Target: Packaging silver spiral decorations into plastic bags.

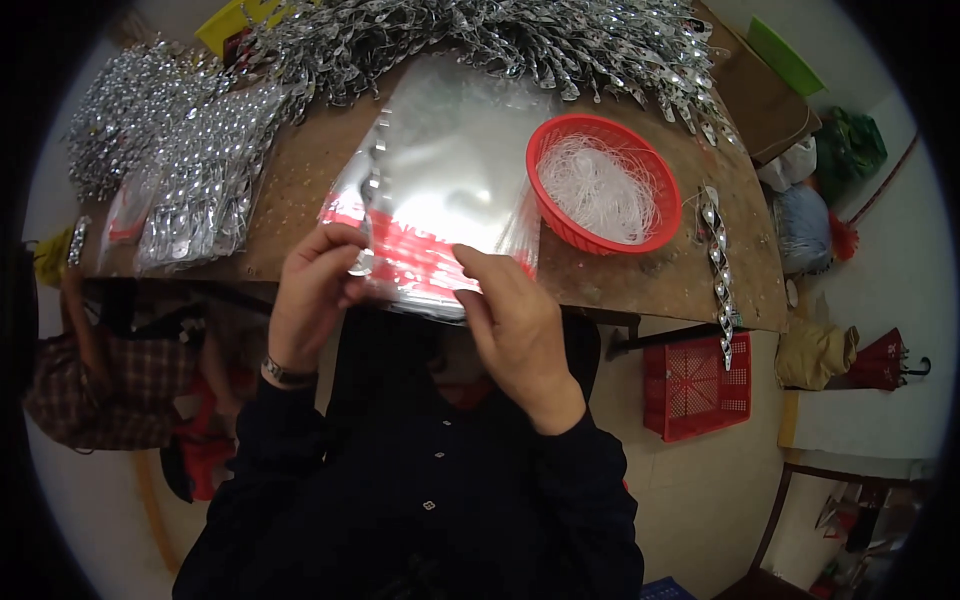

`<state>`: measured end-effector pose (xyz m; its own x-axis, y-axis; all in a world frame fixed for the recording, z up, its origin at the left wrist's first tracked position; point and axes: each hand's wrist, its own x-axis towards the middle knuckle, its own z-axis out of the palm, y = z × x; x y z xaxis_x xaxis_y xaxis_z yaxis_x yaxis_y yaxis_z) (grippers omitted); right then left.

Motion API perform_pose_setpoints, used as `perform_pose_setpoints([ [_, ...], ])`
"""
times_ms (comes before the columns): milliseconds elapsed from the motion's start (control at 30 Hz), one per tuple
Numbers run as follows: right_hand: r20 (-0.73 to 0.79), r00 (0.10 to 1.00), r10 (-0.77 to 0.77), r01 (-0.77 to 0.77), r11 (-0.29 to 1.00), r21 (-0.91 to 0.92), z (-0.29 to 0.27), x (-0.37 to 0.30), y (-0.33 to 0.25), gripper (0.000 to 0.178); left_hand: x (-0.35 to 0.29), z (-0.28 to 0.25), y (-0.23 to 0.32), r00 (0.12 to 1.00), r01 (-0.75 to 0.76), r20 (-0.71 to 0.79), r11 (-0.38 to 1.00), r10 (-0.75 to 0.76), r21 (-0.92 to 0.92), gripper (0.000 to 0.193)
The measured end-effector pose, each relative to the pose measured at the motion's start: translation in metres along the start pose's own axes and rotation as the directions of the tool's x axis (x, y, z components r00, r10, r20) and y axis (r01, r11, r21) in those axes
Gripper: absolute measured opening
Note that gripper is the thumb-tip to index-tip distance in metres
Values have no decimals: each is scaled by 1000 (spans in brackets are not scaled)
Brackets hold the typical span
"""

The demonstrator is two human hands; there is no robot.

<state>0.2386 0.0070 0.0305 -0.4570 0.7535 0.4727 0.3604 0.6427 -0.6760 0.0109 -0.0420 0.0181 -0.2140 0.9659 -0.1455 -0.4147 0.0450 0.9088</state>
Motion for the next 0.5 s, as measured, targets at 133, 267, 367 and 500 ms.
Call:
perform_pose_setpoints([
  [133, 59, 996, -60, 60, 998, 6, 15, 14, -8, 39, -17, 25, -11, 987, 98, 130, 995, -92, -35, 14],
  [267, 73, 978, -194, 198, 979, -54, 25, 16, 5, 39, -20, 43, -23, 982, 39, 186, 999, -41, 17, 15],
  [367, -8, 978, -209, 208, 975, -84, 22, 13, 11, 37, -21, 40, -20, 974, -74, 220, 992, 50, 100, 21],
  [500, -171, 933, -317, 313, 949, -51, 3, 6, 2, 32, -10, 40, -7, 673, -676, 400, 300, 622, 673, 42],
])
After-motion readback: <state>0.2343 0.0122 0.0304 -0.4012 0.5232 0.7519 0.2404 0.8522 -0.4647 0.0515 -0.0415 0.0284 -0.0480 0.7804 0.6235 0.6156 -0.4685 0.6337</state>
